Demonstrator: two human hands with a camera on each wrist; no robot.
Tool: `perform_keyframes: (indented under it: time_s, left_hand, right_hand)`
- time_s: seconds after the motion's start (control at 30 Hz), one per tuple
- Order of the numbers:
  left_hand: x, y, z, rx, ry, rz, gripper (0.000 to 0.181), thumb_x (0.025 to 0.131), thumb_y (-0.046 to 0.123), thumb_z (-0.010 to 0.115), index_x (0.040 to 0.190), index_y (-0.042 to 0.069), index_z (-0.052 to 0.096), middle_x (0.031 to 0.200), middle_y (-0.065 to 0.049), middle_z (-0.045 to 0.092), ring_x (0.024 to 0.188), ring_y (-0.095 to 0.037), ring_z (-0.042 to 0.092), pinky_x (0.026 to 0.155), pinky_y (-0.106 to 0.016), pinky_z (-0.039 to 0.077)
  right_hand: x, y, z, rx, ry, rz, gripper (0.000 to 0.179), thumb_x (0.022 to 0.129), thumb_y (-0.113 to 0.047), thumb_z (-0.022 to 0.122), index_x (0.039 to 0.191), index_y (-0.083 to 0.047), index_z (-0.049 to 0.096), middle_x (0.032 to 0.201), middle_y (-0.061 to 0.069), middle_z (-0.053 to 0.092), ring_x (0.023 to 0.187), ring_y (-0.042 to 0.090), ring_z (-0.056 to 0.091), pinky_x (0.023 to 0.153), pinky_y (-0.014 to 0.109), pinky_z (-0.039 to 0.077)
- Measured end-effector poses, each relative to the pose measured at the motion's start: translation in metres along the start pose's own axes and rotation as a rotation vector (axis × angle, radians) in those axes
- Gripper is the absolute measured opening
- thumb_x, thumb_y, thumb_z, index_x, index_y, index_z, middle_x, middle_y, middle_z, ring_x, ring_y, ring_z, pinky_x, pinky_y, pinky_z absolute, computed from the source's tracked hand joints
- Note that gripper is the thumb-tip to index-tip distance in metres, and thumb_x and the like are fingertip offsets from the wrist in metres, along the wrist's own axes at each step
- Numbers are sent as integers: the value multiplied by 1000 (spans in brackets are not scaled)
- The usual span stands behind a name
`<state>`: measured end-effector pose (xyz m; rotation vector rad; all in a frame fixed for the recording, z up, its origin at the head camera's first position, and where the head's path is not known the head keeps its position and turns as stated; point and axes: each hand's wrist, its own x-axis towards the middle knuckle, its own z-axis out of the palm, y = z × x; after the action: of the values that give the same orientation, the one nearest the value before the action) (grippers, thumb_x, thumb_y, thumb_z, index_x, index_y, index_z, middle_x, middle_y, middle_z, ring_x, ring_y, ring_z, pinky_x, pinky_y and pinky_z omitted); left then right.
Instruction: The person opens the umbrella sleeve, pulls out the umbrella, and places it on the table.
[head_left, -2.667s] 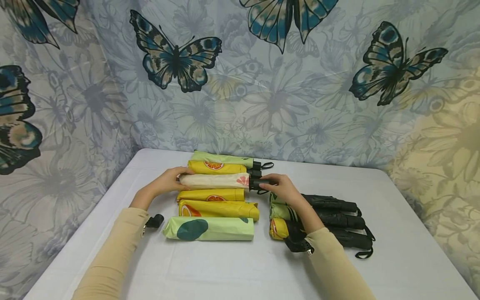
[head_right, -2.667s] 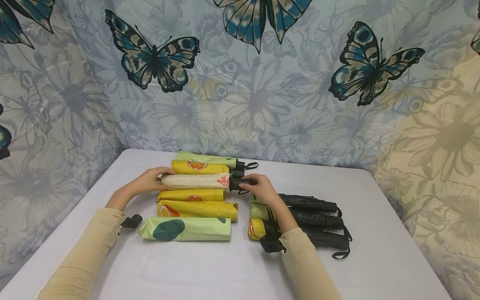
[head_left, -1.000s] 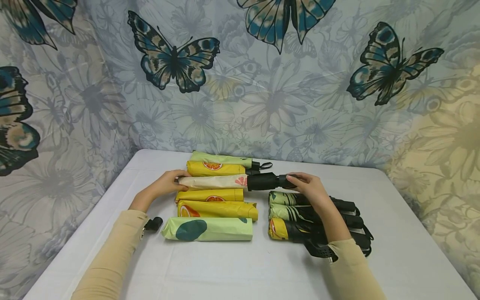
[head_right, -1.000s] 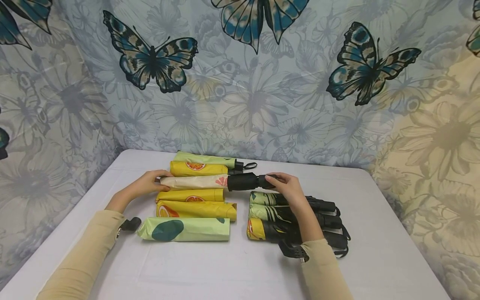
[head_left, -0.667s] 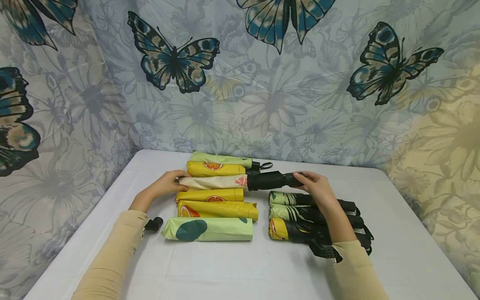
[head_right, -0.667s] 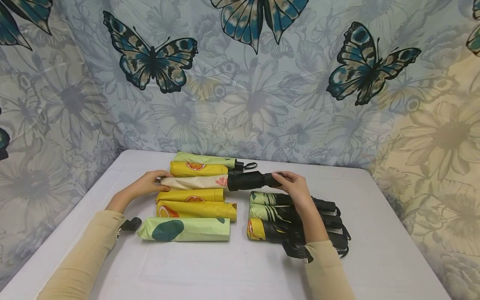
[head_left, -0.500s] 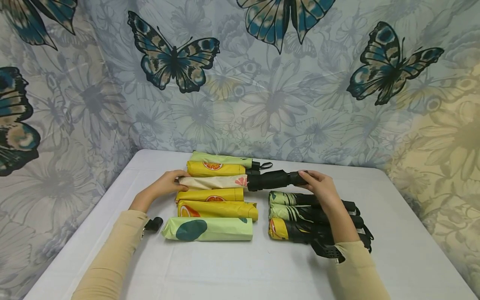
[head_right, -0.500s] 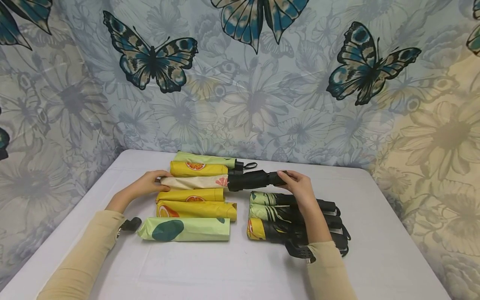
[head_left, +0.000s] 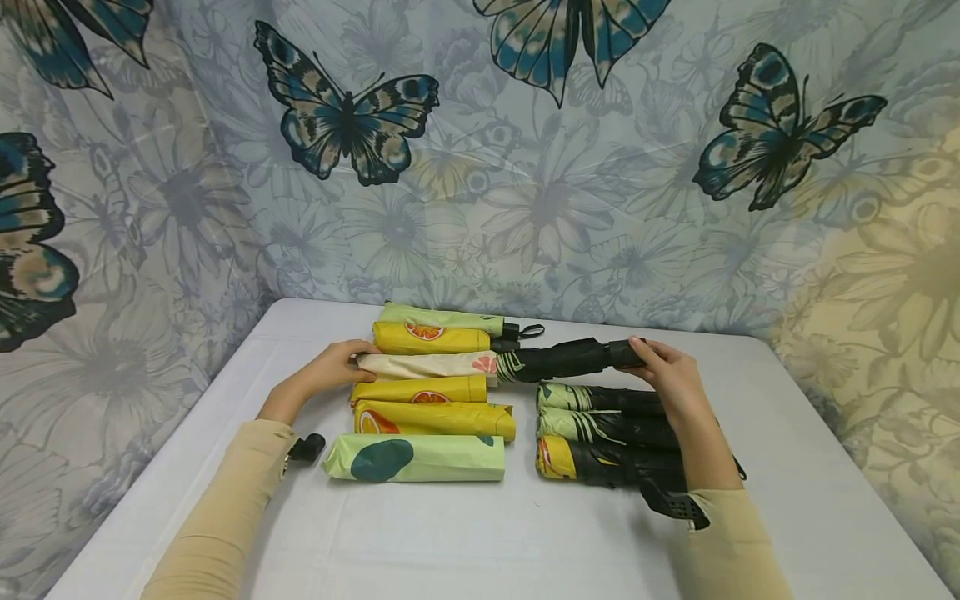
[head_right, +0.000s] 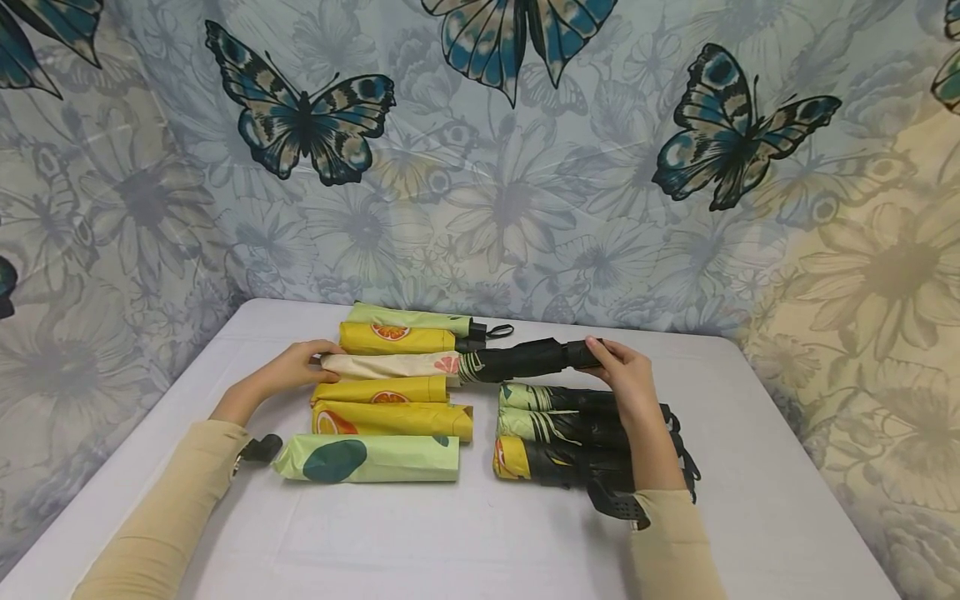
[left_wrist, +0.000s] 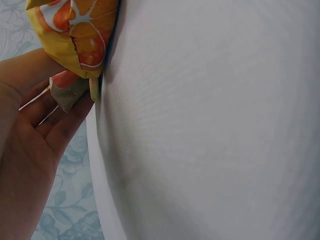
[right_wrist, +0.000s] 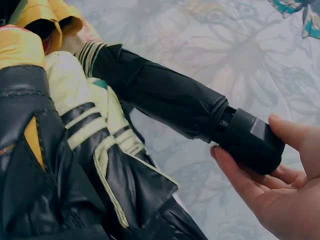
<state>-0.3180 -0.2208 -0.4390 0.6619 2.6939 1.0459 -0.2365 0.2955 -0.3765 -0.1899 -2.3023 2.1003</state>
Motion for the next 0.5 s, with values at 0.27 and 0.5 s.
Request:
perform_keyframes:
  time_s: [0.27,0.5]
  left_hand:
    - [1,-1,2,3,7,21,40,86,15,74,123,4,63,124,-18,62,116,-33,56,101,-52,49]
    - [1,-1,1,7,9,2,40,86,16,75,123,5,63,125,-19,62,115,-33,57,97,-50,51]
  right_hand:
    - [-1,1,-15,165,27,-51,62,96,-27,62,138,12,39,90,-14,68,75,5,73,79,10,55]
    - [-6,2,-31,314,46,-91,5,95,-18,64,93,-15,68,88,-7,72,71,11,74,77,17,58]
